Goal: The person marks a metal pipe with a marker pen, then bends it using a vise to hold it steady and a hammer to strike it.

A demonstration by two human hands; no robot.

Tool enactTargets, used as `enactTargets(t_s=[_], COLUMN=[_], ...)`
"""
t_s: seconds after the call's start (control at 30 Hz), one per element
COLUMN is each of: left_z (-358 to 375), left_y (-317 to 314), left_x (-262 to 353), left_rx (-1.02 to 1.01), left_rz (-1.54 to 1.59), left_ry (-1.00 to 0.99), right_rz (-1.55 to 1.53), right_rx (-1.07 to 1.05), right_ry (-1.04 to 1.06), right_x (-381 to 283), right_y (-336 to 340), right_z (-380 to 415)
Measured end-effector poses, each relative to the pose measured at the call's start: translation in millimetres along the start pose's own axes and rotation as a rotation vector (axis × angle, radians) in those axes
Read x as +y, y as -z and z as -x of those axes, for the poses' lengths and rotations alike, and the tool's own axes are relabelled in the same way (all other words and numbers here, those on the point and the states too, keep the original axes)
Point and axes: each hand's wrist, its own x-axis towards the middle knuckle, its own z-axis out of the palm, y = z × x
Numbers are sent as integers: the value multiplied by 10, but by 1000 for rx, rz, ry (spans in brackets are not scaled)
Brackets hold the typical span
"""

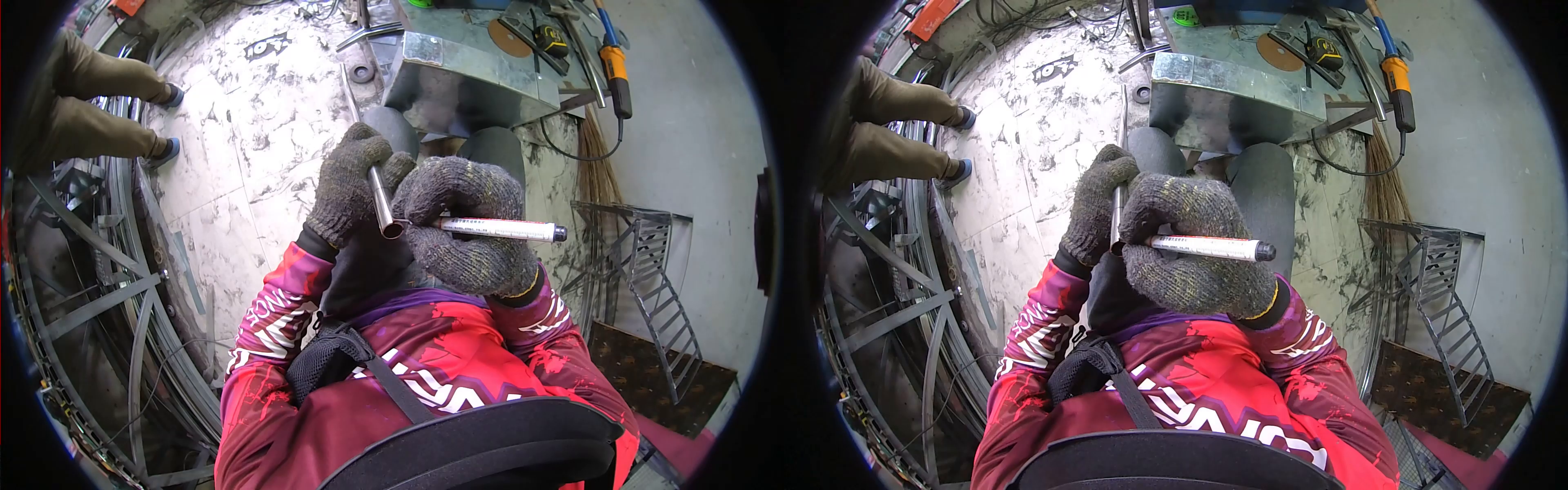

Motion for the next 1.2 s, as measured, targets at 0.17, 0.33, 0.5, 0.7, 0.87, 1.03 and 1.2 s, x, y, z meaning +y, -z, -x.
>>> enactTargets(t_s=[0.17, 0.33, 0.5, 0.7, 0.87, 1.03, 1.2], left_z=[2, 5, 2, 7, 9, 12, 9], left_y=[-6, 6, 6, -3, -8, -7, 17], left_x=[3, 27, 14, -16, -24, -28, 5], left_rx=[13, 9, 3, 2, 8, 8, -15], left_rz=[19, 28, 32, 35, 34, 35, 24], left_ry=[-7, -11, -3, 0, -19, -5, 12], right_rz=[21, -14, 8, -3, 12, 36, 67], right_rx=[-17, -14, -6, -9, -9, -4, -5], right_ry=[-29, -31, -48, -24, -25, -7, -20], right_x=[-12, -26, -9, 1, -7, 17, -6], right_y=[18, 19, 20, 7, 8, 2, 3], right_z=[4, 17, 23, 10, 8, 22, 18])
